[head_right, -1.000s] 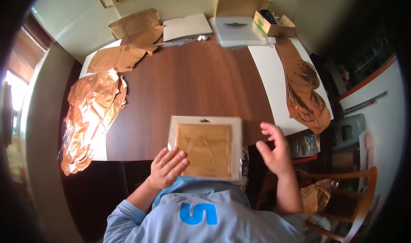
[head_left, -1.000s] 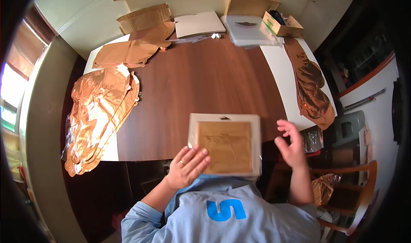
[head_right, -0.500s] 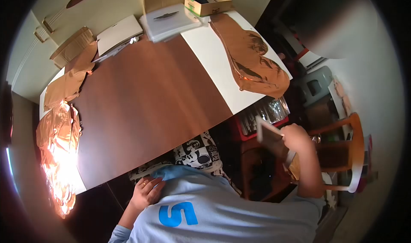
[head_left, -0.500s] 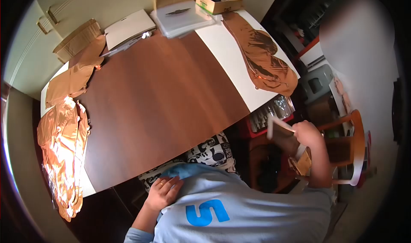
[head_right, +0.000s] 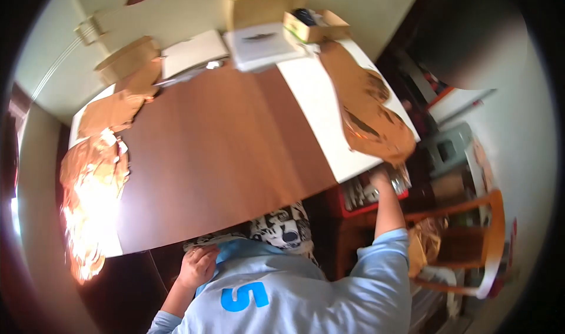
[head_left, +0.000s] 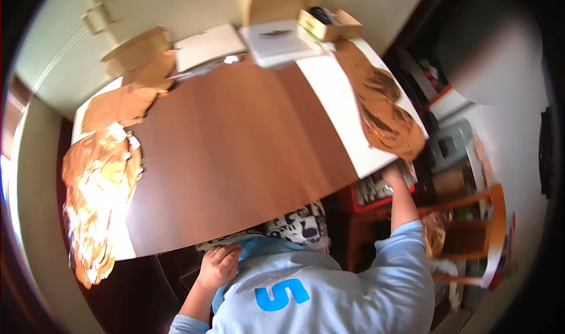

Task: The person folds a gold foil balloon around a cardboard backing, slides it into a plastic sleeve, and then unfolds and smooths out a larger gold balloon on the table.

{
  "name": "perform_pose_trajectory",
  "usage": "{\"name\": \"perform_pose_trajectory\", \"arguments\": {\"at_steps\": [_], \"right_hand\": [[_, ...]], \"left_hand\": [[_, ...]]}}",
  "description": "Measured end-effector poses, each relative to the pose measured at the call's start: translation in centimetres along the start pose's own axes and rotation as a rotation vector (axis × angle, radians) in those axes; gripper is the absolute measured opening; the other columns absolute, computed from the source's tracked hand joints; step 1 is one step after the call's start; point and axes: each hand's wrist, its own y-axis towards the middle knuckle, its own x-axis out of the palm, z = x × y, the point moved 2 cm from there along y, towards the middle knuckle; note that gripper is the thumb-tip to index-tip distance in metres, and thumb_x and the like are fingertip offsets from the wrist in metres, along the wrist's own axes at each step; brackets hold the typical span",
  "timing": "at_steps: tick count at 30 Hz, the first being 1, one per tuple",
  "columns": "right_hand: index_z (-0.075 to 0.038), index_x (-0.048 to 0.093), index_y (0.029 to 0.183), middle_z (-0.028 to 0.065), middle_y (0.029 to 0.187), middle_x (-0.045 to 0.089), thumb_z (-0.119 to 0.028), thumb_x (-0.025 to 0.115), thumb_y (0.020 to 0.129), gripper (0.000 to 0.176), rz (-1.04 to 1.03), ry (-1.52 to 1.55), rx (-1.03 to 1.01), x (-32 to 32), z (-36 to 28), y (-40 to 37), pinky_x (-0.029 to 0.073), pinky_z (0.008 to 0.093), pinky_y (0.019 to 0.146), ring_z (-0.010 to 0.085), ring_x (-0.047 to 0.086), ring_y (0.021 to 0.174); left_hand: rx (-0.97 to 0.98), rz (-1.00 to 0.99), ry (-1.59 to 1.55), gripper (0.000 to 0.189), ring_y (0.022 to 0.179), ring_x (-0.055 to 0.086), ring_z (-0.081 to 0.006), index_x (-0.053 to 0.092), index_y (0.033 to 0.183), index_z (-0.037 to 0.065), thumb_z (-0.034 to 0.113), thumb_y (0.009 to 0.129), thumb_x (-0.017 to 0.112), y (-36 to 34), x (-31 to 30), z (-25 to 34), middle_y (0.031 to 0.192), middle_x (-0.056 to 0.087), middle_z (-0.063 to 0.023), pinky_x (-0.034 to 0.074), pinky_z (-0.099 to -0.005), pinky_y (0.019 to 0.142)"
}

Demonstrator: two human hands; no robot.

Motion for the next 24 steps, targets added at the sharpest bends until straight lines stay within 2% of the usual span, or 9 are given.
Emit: {"name": "perform_pose_trajectory", "arguments": {"at_steps": [3, 6, 12, 13, 16, 18, 19, 22, 24], "right_hand": [[-0.003, 0.063, 0.121, 0.0239, 0.11, 0.066, -0.016, 0.057, 0.089, 0.035, -0.14, -0.011, 0.033, 0.8, -1.2, 1.7, 0.05, 0.0459, 0.092, 0.0375, 0.062, 0.106], [-0.002, 0.061, 0.122, 0.0249, 0.107, 0.067, -0.018, 0.054, 0.091, 0.036, -0.311, -0.054, 0.085, 1.9, -2.1, 2.1, 0.052, 0.0465, 0.088, 0.0373, 0.064, 0.1], [0.0, 0.058, 0.123, 0.0269, 0.099, 0.067, -0.022, 0.049, 0.094, 0.038, -0.562, -0.15, 0.217, 2.5, -1.9, 0.5, 0.055, 0.0477, 0.08, 0.037, 0.068, 0.087], [0.0, 0.057, 0.124, 0.0272, 0.098, 0.067, -0.022, 0.048, 0.095, 0.038, -0.581, -0.143, 0.246, 2.8, -1.7, 0.1, 0.056, 0.0479, 0.078, 0.0369, 0.069, 0.085], [0.001, 0.055, 0.124, 0.0282, 0.094, 0.067, -0.024, 0.045, 0.096, 0.039, -0.58, -0.033, 0.364, 2.9, -0.3, -0.8, 0.058, 0.0485, 0.074, 0.0367, 0.071, 0.078], [0.001, 0.052, 0.126, 0.0298, 0.09, 0.066, -0.027, 0.045, 0.096, 0.042, -0.534, 0.185, 0.492, 3.4, 1.4, -0.7, 0.057, 0.0501, 0.069, 0.0391, 0.07, 0.076], [0.002, 0.05, 0.127, 0.0305, 0.088, 0.065, -0.028, 0.045, 0.096, 0.043, -0.512, 0.297, 0.557, 3.8, 2.2, -0.7, 0.056, 0.0509, 0.066, 0.0403, 0.07, 0.074], [0.003, 0.045, 0.129, 0.0329, 0.081, 0.062, -0.031, 0.045, 0.096, 0.047, -0.448, 0.656, 0.767, 5.8, 3.6, -2.1, 0.055, 0.0534, 0.058, 0.0438, 0.068, 0.071], [0.008, 0.058, 0.112, 0.0301, 0.079, 0.065, -0.03, 0.055, 0.094, 0.043, -0.322, 0.547, 0.693, 6.1, 3.4, -3.1, 0.056, 0.0515, 0.059, 0.0404, 0.07, 0.071]], "left_hand": [[-0.062, -0.019, 0.002, 0.028, 0.081, 0.069, -0.0279, 0.07, 0.097, 0.004, -0.003, 0.07, 0.066, 0.5, -1.2, 0.6, 0.1, 0.07, -0.0111, 0.056, -0.038, 0.072], [-0.114, -0.007, 0.075, 0.026, 0.081, 0.069, -0.0249, 0.07, 0.097, 0.005, 0.0, 0.072, 0.067, -0.1, -1.8, 0.5, 0.102, 0.07, -0.0088, 0.056, -0.0366, 0.07], [-0.068, 0.162, 0.151, 0.027, 0.077, 0.067, -0.0225, 0.07, 0.1, 0.004, 0.0, 0.073, 0.068, 0.6, -7.0, 1.6, 0.104, 0.07, -0.0088, 0.053, -0.0347, 0.068], [-0.066, 0.242, 0.19, 0.031, 0.073, 0.066, -0.023, 0.07, 0.101, 0.003, -0.001, 0.07, 0.068, 0.5, -8.5, 1.4, 0.099, 0.069, -0.0091, 0.053, -0.0351, 0.065], [-0.379, 0.465, 0.512, 0.024, 0.064, 0.062, -0.0258, 0.07, 0.094, 0.006, -0.003, 0.072, 0.068, -0.1, -15.9, -0.9, 0.085, 0.066, -0.0087, 0.05, -0.0371, 0.057], [-0.481, 0.544, 0.644, 0.016, 0.083, 0.066, -0.03, 0.069, 0.092, 0.007, 0.001, 0.077, 0.071, 0.0, -19.5, -3.2, 0.091, 0.067, -0.0102, 0.052, -0.0389, 0.071], [-0.575, 0.557, 0.572, 0.013, 0.092, 0.065, -0.0318, 0.069, 0.093, 0.005, 0.004, 0.08, 0.071, -1.4, -20.7, -5.6, 0.097, 0.068, -0.0113, 0.051, -0.0406, 0.079], [-0.734, 0.489, 0.609, 0.025, 0.104, 0.062, -0.0338, 0.071, 0.101, 0.004, 0.019, 0.081, 0.075, -3.1, -23.0, -11.2, 0.109, 0.067, -0.0142, 0.05, -0.0428, 0.09], [-0.772, 0.46, 0.527, 0.029, 0.108, 0.06, -0.0341, 0.071, 0.101, 0.005, 0.024, 0.08, 0.077, -3.5, -23.3, -14.4, 0.114, 0.065, -0.0137, 0.049, -0.0428, 0.093]]}}
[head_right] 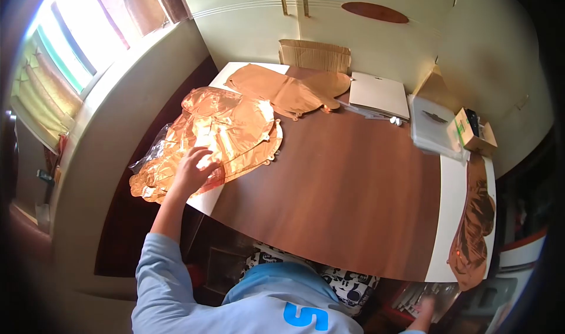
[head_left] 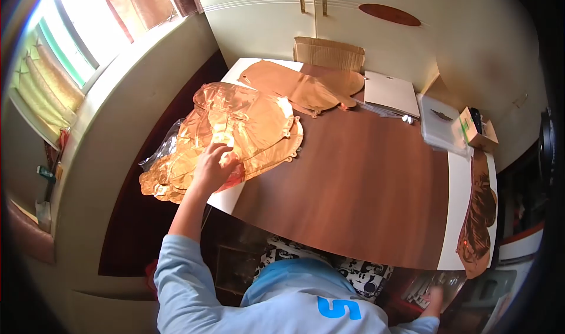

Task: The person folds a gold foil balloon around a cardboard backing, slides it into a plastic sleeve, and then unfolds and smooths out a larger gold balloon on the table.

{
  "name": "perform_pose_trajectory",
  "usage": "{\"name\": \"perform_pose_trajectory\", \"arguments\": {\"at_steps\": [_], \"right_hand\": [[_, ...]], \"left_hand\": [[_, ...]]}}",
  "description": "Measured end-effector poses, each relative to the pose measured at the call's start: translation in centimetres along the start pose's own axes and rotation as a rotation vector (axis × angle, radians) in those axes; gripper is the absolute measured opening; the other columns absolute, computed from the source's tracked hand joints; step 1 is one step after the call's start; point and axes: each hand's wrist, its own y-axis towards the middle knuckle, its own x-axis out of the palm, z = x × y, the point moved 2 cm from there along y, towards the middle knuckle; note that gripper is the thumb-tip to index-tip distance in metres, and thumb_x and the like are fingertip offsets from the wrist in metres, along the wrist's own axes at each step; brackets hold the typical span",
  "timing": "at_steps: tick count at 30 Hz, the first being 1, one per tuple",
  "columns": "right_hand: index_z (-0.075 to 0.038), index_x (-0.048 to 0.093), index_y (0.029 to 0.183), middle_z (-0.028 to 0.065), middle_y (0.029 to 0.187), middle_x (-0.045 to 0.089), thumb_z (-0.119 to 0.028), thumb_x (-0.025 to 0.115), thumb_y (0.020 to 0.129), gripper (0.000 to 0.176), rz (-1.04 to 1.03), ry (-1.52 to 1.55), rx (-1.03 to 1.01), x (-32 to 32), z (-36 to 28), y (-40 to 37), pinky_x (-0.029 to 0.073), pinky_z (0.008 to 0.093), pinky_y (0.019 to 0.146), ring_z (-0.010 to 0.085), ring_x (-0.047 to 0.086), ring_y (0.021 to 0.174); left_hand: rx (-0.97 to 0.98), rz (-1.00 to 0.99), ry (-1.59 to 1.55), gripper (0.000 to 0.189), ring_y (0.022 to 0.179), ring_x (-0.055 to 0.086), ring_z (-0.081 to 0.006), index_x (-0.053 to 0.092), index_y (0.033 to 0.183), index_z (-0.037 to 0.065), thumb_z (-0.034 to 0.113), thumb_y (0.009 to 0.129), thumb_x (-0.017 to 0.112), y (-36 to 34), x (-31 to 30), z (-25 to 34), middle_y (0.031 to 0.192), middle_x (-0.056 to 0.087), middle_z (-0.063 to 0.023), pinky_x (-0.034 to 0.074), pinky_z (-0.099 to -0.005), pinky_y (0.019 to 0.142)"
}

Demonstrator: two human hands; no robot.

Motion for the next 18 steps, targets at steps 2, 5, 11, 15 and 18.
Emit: {"name": "perform_pose_trajectory", "arguments": {"at_steps": [2, 5, 11, 15, 18], "right_hand": [[0.008, 0.063, 0.101, 0.0251, 0.08, 0.068, -0.025, 0.058, 0.092, 0.035, 0.234, -0.433, -0.516, -0.5, 1.8, 2.3, 0.058, 0.0452, 0.057, 0.035, 0.071, 0.068], [0.006, 0.068, 0.088, 0.0173, 0.074, 0.071, -0.018, 0.063, 0.088, 0.025, -0.054, -0.731, -0.576, -1.0, -4.3, -10.9, 0.058, 0.0367, 0.056, 0.0277, 0.073, 0.066], [0.004, 0.069, 0.083, 0.0102, 0.071, 0.07, -0.017, 0.058, 0.092, 0.025, -0.685, -0.595, -0.93, -1.0, -21.0, -42.2, 0.054, 0.0293, 0.055, 0.0148, 0.067, 0.056], [0.002, 0.067, 0.088, 0.0072, 0.074, 0.07, -0.018, 0.051, 0.099, 0.028, -0.837, -0.19, -1.429, 0.7, -30.9, -52.2, 0.053, 0.0281, 0.057, 0.0135, 0.066, 0.06], [0.007, 0.057, 0.122, 0.0188, 0.105, 0.067, -0.053, 0.05, 0.1, 0.065, -1.235, 0.119, -0.874, 7.2, -38.2, -51.5, 0.057, 0.0376, 0.074, 0.0264, 0.07, 0.08]], "left_hand": [[0.047, -0.056, 0.052, 0.03, 0.108, 0.06, -0.0344, 0.071, 0.098, 0.005, 0.027, 0.079, 0.078, 0.5, 1.9, -2.1, 0.112, 0.064, -0.0133, 0.048, -0.042, 0.095], [-0.032, -0.051, -0.011, 0.02, 0.103, 0.059, -0.0348, 0.07, 0.091, 0.006, 0.023, 0.081, 0.074, 1.2, 2.4, -3.2, 0.1, 0.063, -0.0135, 0.048, -0.0424, 0.091], [-0.098, -0.038, -0.043, 0.023, 0.085, 0.064, -0.0372, 0.068, 0.083, 0.001, 0.023, 0.087, 0.068, 3.5, 0.2, -1.0, 0.089, 0.065, -0.0171, 0.051, -0.0442, 0.079], [-0.128, -0.111, -0.087, 0.022, 0.084, 0.066, -0.0374, 0.069, 0.082, 0.003, 0.025, 0.088, 0.066, 4.8, -1.5, 7.7, 0.092, 0.066, -0.0173, 0.052, -0.0457, 0.077], [-0.126, -0.224, -0.138, 0.017, 0.081, 0.067, -0.0374, 0.069, 0.084, 0.003, 0.019, 0.088, 0.064, 2.0, 2.6, 14.4, 0.088, 0.065, -0.02, 0.054, -0.0473, 0.072]]}}
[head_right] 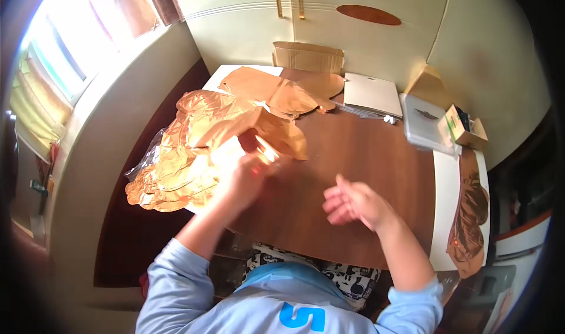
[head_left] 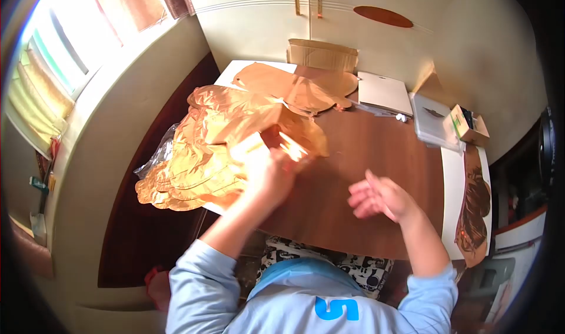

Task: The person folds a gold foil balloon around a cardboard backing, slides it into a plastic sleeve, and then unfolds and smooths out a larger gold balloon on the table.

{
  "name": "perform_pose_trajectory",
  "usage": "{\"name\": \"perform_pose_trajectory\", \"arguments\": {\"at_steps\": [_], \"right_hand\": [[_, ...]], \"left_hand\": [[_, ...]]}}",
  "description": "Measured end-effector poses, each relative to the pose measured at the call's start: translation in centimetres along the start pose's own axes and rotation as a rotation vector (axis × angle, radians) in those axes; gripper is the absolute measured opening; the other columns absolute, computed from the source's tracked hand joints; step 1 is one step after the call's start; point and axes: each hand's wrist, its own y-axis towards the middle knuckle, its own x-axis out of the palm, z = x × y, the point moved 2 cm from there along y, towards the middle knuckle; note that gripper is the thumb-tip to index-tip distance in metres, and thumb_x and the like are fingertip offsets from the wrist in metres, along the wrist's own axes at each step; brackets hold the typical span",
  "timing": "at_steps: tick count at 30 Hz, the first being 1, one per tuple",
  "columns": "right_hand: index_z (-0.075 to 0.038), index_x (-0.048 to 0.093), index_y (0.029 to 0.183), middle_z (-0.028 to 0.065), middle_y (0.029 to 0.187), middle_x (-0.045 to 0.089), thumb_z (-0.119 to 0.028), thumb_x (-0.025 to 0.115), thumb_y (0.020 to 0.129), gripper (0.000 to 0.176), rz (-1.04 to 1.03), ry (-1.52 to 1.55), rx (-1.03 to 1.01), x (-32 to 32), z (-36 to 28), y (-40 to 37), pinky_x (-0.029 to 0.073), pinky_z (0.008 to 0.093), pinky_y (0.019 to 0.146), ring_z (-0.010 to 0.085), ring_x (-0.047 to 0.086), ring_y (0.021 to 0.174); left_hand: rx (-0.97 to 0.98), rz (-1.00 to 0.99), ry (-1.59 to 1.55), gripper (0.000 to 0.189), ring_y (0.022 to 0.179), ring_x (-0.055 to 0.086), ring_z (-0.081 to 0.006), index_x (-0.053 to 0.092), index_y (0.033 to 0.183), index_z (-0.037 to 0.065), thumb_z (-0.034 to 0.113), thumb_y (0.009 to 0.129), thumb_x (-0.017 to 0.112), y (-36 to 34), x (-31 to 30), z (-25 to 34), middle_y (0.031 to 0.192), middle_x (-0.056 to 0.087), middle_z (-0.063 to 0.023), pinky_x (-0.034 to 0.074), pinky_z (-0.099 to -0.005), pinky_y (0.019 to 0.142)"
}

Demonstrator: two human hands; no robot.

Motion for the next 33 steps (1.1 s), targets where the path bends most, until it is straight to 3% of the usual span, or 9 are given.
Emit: {"name": "perform_pose_trajectory", "arguments": {"at_steps": [2, 6, 10, 13, 16, 25, 29, 31, 33], "right_hand": [[0.006, 0.055, 0.125, 0.0191, 0.112, 0.065, -0.046, 0.058, 0.097, 0.059, 0.156, 0.117, 0.177, -0.1, -0.7, 4.5, 0.058, 0.0405, 0.076, 0.0279, 0.069, 0.085], [0.004, 0.062, 0.11, 0.0119, 0.099, 0.07, -0.001, 0.071, 0.081, 0.031, 0.304, 0.041, -0.365, -4.1, 1.5, 8.9, 0.057, 0.0372, 0.079, 0.0222, 0.069, 0.089], [0.003, 0.056, 0.119, 0.0116, 0.094, 0.067, -0.006, 0.073, 0.079, 0.044, 0.745, -0.858, -0.447, -9.4, -0.2, 6.0, 0.055, 0.0379, 0.078, 0.027, 0.067, 0.086], [-0.002, 0.043, 0.136, 0.0182, 0.119, 0.06, -0.017, 0.078, 0.076, 0.071, 0.888, -0.941, -0.486, -12.6, -0.1, 3.6, 0.047, 0.0424, 0.095, 0.0346, 0.059, 0.109], [-0.007, 0.037, 0.147, 0.0192, 0.145, 0.044, -0.031, 0.076, 0.08, 0.082, 0.919, -1.241, -0.754, -15.1, 2.7, 2.0, 0.027, 0.0504, 0.114, 0.0367, 0.039, 0.135], [-0.007, 0.053, 0.137, 0.0177, 0.15, 0.042, -0.039, 0.06, 0.093, 0.054, 0.713, -1.402, -0.662, -16.3, 7.3, -5.0, 0.023, 0.0536, 0.117, 0.0376, 0.034, 0.142], [-0.003, 0.07, 0.092, 0.0135, 0.094, 0.07, -0.016, 0.067, 0.089, 0.014, 0.923, -0.972, -0.825, -20.9, 4.4, -7.3, 0.053, 0.0418, 0.08, 0.0306, 0.068, 0.088], [-0.001, 0.069, 0.091, 0.0099, 0.088, 0.07, -0.005, 0.064, 0.09, 0.006, 1.201, -0.794, -0.761, -28.1, 5.9, -8.6, 0.052, 0.0327, 0.074, 0.0168, 0.065, 0.082], [-0.001, 0.069, 0.09, 0.0133, 0.082, 0.07, -0.008, 0.066, 0.088, 0.008, 1.378, -0.889, -0.515, -33.6, 5.7, -11.8, 0.053, 0.0346, 0.07, 0.0219, 0.067, 0.076]], "left_hand": [[0.096, 0.033, -0.158, 0.014, 0.081, 0.066, -0.0382, 0.068, 0.087, 0.002, 0.015, 0.088, 0.064, -2.7, 3.9, 2.7, 0.086, 0.064, -0.021, 0.054, -0.0466, 0.07], [0.184, -0.1, -0.43, 0.022, 0.086, 0.067, -0.0386, 0.068, 0.104, 0.004, 0.019, 0.088, 0.067, -7.6, 9.2, 7.9, 0.09, 0.067, -0.0199, 0.055, -0.0439, 0.071], [0.502, -0.592, -0.644, 0.041, 0.102, 0.065, -0.0376, 0.058, 0.125, -0.002, 0.013, 0.088, 0.067, -9.1, 6.4, 10.7, 0.113, 0.064, -0.0241, 0.054, -0.0427, 0.088], [0.893, -0.172, -0.349, 0.036, 0.116, 0.059, -0.0356, 0.064, 0.118, 0.003, 0.014, 0.084, 0.071, -5.7, 8.4, 8.5, 0.118, 0.064, -0.0163, 0.05, -0.0428, 0.096], [0.686, -0.254, 0.078, 0.063, 0.143, 0.028, -0.0402, 0.049, 0.14, 0.009, 0.041, 0.088, 0.065, -3.0, 11.2, 5.2, 0.151, 0.038, -0.0194, 0.022, -0.0537, 0.117], [0.457, -0.424, 0.234, 0.056, 0.128, 0.046, -0.0378, 0.057, 0.129, 0.009, 0.039, 0.082, 0.069, -2.2, 10.0, 9.3, 0.136, 0.052, -0.016, 0.035, -0.0505, 0.106], [0.774, -0.111, 0.084, 0.053, 0.132, 0.042, -0.0379, 0.058, 0.128, 0.008, 0.034, 0.083, 0.069, 3.5, 13.1, 11.3, 0.136, 0.052, -0.0173, 0.029, -0.0536, 0.113], [0.741, -0.174, 0.04, 0.055, 0.135, 0.039, -0.0393, 0.057, 0.131, 0.007, 0.035, 0.084, 0.068, 3.8, 15.4, 11.0, 0.14, 0.049, -0.019, 0.026, -0.0545, 0.115], [0.722, -0.208, 0.012, 0.058, 0.138, 0.035, -0.0417, 0.054, 0.135, 0.007, 0.035, 0.086, 0.067, 3.6, 16.6, 10.5, 0.145, 0.045, -0.0216, 0.024, -0.0557, 0.116]]}}
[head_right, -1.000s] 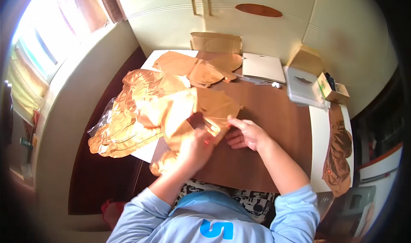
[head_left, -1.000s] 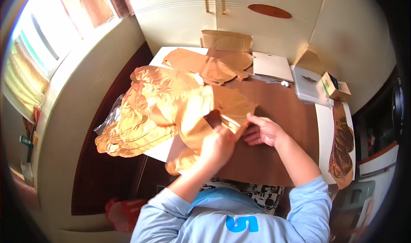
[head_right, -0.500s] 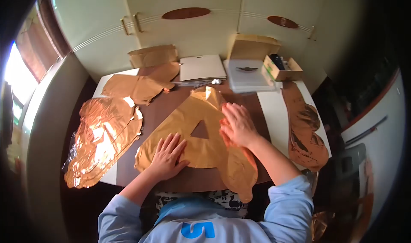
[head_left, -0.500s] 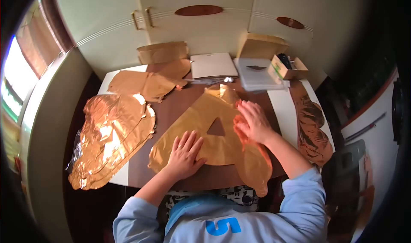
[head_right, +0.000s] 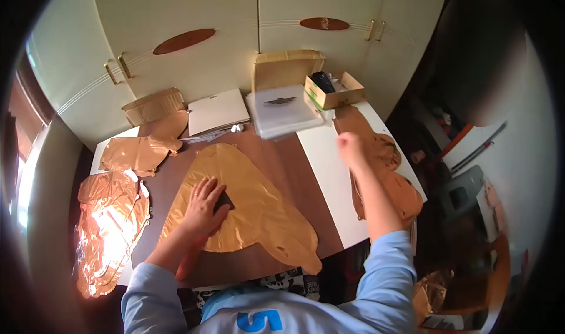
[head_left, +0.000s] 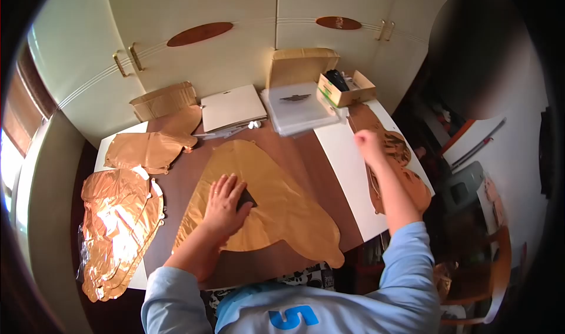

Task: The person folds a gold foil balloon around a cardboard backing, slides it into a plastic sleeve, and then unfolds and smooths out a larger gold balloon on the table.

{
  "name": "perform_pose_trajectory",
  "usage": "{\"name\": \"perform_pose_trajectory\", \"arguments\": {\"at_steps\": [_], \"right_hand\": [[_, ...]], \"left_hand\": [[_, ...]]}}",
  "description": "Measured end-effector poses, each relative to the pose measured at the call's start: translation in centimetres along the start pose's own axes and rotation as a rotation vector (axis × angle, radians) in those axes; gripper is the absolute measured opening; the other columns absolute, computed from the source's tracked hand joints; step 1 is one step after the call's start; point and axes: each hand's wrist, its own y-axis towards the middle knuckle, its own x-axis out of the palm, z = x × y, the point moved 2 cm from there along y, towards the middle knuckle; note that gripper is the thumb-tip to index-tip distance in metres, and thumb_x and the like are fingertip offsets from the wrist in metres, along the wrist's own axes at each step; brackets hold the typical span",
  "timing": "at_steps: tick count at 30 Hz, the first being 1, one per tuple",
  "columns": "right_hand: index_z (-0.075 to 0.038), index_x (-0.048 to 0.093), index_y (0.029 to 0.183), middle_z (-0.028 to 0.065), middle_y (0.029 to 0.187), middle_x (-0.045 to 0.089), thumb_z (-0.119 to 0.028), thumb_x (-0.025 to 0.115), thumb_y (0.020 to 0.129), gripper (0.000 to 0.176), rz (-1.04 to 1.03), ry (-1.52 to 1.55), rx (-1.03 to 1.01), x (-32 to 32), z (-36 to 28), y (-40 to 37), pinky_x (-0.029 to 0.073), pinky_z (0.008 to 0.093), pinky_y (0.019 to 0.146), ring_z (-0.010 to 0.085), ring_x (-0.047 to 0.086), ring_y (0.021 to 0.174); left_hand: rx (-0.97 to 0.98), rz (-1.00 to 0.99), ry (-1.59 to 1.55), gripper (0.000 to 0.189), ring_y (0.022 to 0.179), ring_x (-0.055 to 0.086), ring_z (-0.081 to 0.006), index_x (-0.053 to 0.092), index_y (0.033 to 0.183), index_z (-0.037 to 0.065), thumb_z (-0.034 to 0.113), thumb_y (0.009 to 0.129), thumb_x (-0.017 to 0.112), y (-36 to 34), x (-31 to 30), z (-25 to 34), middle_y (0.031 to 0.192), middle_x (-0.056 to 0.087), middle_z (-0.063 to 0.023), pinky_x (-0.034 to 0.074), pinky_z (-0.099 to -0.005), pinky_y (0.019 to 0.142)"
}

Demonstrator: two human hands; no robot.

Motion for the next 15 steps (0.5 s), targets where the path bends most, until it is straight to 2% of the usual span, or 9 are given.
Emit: {"name": "perform_pose_trajectory", "arguments": {"at_steps": [2, 3, 5, 7, 10, 13, 15], "right_hand": [[-0.002, 0.069, 0.089, 0.0136, 0.083, 0.071, -0.017, 0.072, 0.085, 0.016, 0.054, -0.118, 0.16, -2.2, 3.2, 1.5, 0.054, 0.0359, 0.072, 0.0248, 0.069, 0.077], [-0.001, 0.067, 0.086, 0.0143, 0.081, 0.07, -0.023, 0.077, 0.081, 0.025, 0.095, -0.102, 0.193, -2.2, 6.0, 2.3, 0.055, 0.0369, 0.069, 0.0256, 0.069, 0.072], [-0.003, 0.064, 0.09, 0.0126, 0.086, 0.07, -0.03, 0.082, 0.078, 0.035, -0.053, -0.091, 0.409, -1.8, 7.4, 2.2, 0.055, 0.036, 0.067, 0.0268, 0.068, 0.07], [-0.007, 0.063, 0.093, 0.0111, 0.091, 0.069, -0.039, 0.084, 0.074, 0.043, -0.067, -0.195, 0.382, -1.4, 6.9, 2.7, 0.054, 0.0377, 0.069, 0.027, 0.068, 0.074], [-0.007, 0.069, 0.087, 0.0123, 0.088, 0.071, -0.04, 0.076, 0.081, 0.034, -0.06, -0.265, 0.445, -1.6, 6.2, 2.8, 0.052, 0.0397, 0.077, 0.0277, 0.067, 0.086], [-0.006, 0.068, 0.086, 0.0131, 0.086, 0.071, -0.036, 0.072, 0.085, 0.031, -0.053, -0.264, 0.46, -1.5, 6.5, 2.9, 0.052, 0.0403, 0.076, 0.0284, 0.068, 0.082], [-0.006, 0.067, 0.084, 0.0136, 0.085, 0.071, -0.035, 0.071, 0.086, 0.03, 0.012, -0.357, 0.395, -1.7, 4.7, 2.5, 0.052, 0.0408, 0.075, 0.029, 0.067, 0.08]], "left_hand": [[-0.029, 0.003, 0.002, 0.058, 0.138, 0.036, -0.0421, 0.054, 0.135, 0.007, 0.035, 0.086, 0.067, 0.0, 0.2, 0.9, 0.145, 0.044, -0.0217, 0.024, -0.0559, 0.115], [-0.042, 0.001, -0.004, 0.058, 0.138, 0.036, -0.0422, 0.054, 0.135, 0.007, 0.035, 0.086, 0.067, -0.1, 0.3, 1.3, 0.145, 0.044, -0.0218, 0.024, -0.056, 0.115], [-0.054, -0.026, 0.024, 0.057, 0.137, 0.036, -0.0427, 0.055, 0.133, 0.007, 0.034, 0.085, 0.068, 0.1, -0.2, 1.8, 0.143, 0.045, -0.0221, 0.025, -0.0558, 0.115], [-0.043, -0.068, 0.032, 0.057, 0.136, 0.037, -0.0432, 0.056, 0.132, 0.007, 0.033, 0.084, 0.07, 1.4, -0.7, 2.8, 0.141, 0.046, -0.0225, 0.026, -0.056, 0.114], [0.095, 0.001, -0.007, 0.048, 0.132, 0.042, -0.0409, 0.06, 0.123, 0.005, 0.029, 0.083, 0.07, 4.4, 0.1, 3.4, 0.136, 0.051, -0.0207, 0.032, -0.0536, 0.111], [0.253, -0.053, -0.22, 0.041, 0.126, 0.049, -0.0393, 0.063, 0.117, 0.005, 0.025, 0.082, 0.071, 9.9, 1.0, 6.1, 0.129, 0.056, -0.0195, 0.039, -0.0491, 0.107], [0.441, -0.146, -0.242, 0.036, 0.121, 0.055, -0.0358, 0.065, 0.114, 0.005, 0.021, 0.082, 0.07, 14.1, 4.3, 7.3, 0.124, 0.06, -0.0178, 0.043, -0.0455, 0.104]]}}
